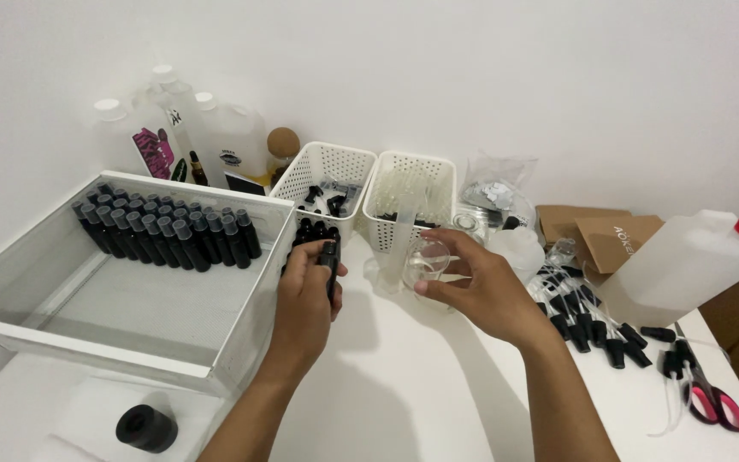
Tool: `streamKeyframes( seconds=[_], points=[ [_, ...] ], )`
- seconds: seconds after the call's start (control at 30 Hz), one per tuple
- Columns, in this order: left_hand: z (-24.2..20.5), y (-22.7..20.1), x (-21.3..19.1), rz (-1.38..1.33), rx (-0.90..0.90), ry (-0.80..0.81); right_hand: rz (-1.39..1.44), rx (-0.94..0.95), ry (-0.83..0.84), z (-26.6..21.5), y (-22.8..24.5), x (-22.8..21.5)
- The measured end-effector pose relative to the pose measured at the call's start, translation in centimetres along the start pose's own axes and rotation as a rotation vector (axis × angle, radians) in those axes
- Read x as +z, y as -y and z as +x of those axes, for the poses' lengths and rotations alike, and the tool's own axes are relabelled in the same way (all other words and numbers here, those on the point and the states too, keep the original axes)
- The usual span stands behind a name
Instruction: Assembling and filling small perfume spray bottles at a workspace
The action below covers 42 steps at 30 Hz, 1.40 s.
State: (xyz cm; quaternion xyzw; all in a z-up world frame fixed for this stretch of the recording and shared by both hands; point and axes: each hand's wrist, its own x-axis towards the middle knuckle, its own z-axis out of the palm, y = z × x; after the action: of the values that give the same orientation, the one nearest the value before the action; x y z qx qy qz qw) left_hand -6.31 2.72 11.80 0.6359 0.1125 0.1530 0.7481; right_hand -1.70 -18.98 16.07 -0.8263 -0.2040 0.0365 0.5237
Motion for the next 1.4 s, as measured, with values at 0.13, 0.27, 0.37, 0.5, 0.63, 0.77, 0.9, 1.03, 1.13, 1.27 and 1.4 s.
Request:
streamKeyframes(
  seconds=[0.13, 0.27, 0.37, 0.5, 0.63, 0.77, 0.9, 1.03, 1.13, 1.27, 1.4],
  points=[
    [0.1, 0.3, -0.1, 0.018, 0.038, 0.048, 0.002, -0.016, -0.015, 0.4, -0.5, 0.4],
    [1.0, 1.9, -0.7, 0.095, 0.217, 0.161, -0.007, -0.021, -0.049, 0.7, -1.2, 0.7],
    [1.8, 2.7, -0.9, 0.098, 0.227, 0.142, 0.024, -0.009, -0.117, 0.8, -1.8, 0.8],
    [2.4, 2.3, -0.4, 0.083, 0.182, 0.099, 0.112, -0.024, -0.221, 0.8, -1.4, 1.3],
    [3.7, 1.9, 0.5, 0.074, 0.245, 0.095, 0.192, -0.01, -0.295, 0.0, 0.4, 1.6],
    [6.1, 1.5, 1.8, 0.027, 0.307, 0.09, 0.085, 0.013, -0.321, 0.4, 1.9, 0.8],
    [8.5, 1.3, 3.2, 0.007, 0.295, 0.087, -0.012, -0.02, -0.348, 1.5, 3.8, -0.7],
    [8.7, 0.1, 3.5, -0.008, 0.269, 0.117, -0.045, -0.045, -0.341, 3.7, 4.9, -1.7],
    [8.8, 0.0, 3.6, 0.055, 0.302, 0.105, -0.207, -0.125, -0.297, 5.1, 5.7, -1.6],
    [7.8, -0.3, 3.4, 0.09, 0.333, 0.134, -0.337, -0.14, -0.258, 6.2, 6.5, -0.9],
    [7.3, -0.7, 3.5, 0.09, 0.328, 0.146, -0.396, -0.094, -0.2, 6.2, 7.9, 0.0]
  ],
)
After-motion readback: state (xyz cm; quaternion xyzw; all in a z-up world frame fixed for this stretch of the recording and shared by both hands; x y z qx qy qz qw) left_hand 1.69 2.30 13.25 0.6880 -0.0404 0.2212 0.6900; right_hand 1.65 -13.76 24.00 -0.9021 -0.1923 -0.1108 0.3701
